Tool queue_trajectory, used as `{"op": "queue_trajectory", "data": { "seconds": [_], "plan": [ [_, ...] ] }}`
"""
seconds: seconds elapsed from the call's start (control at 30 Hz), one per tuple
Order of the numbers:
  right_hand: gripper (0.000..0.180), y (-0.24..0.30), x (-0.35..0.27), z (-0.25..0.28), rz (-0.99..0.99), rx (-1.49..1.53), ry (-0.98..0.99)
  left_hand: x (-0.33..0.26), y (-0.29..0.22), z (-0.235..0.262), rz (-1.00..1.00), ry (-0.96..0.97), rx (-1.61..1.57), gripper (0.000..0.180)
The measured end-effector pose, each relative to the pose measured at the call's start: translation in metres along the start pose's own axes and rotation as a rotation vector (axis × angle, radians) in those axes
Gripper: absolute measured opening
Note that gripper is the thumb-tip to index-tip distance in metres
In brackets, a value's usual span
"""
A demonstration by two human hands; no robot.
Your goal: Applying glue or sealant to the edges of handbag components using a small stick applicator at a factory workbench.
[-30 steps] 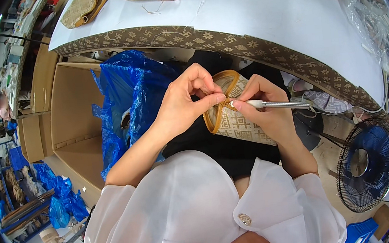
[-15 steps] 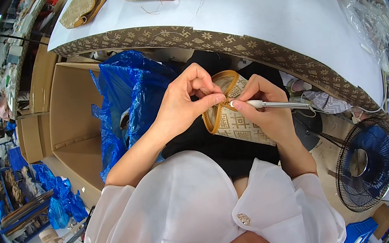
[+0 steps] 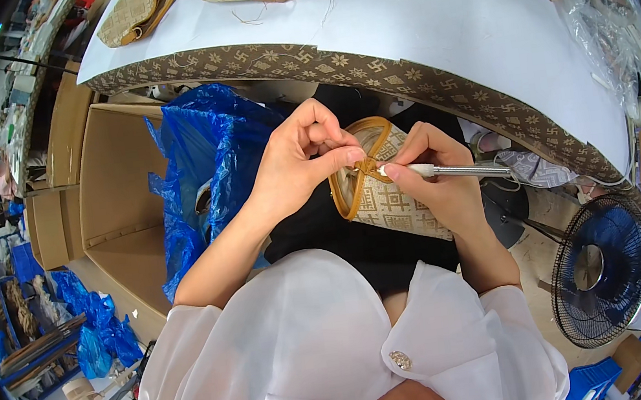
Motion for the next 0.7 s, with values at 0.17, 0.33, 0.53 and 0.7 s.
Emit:
{"op": "queue_trajectory", "data": {
  "seconds": [0.17, 0.33, 0.53, 0.7],
  "plan": [
    [0.015, -0.0011, 0.0004, -0.0013, 0.020, -0.056, 0.018, -0.0004, 0.0032, -0.0008, -0.009, 0.030, -0.006, 0.028],
    [0.015, 0.0012, 0.0007, -0.0026, 0.023, -0.090, 0.024, -0.0012, 0.0029, -0.0004, -0.013, 0.033, 0.003, 0.028],
    [0.015, 0.0034, 0.0017, -0.0045, 0.019, -0.081, 0.018, -0.0011, 0.0017, 0.0005, -0.009, 0.043, -0.013, 0.029],
    [0.015, 0.0035, 0.0017, -0.0047, 0.010, -0.054, 0.017, -0.0006, 0.0023, -0.0001, -0.013, 0.042, -0.024, 0.029]
  ]
}}
Point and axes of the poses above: each hand's wrist, its own x-axis towards the middle knuckle, its own z-axis out of the back of the hand, y = z × x, the point moved 3 cm from there along x, towards the middle knuckle, and after that the axes turned 6 degrees about z, right-handed, at the moved point
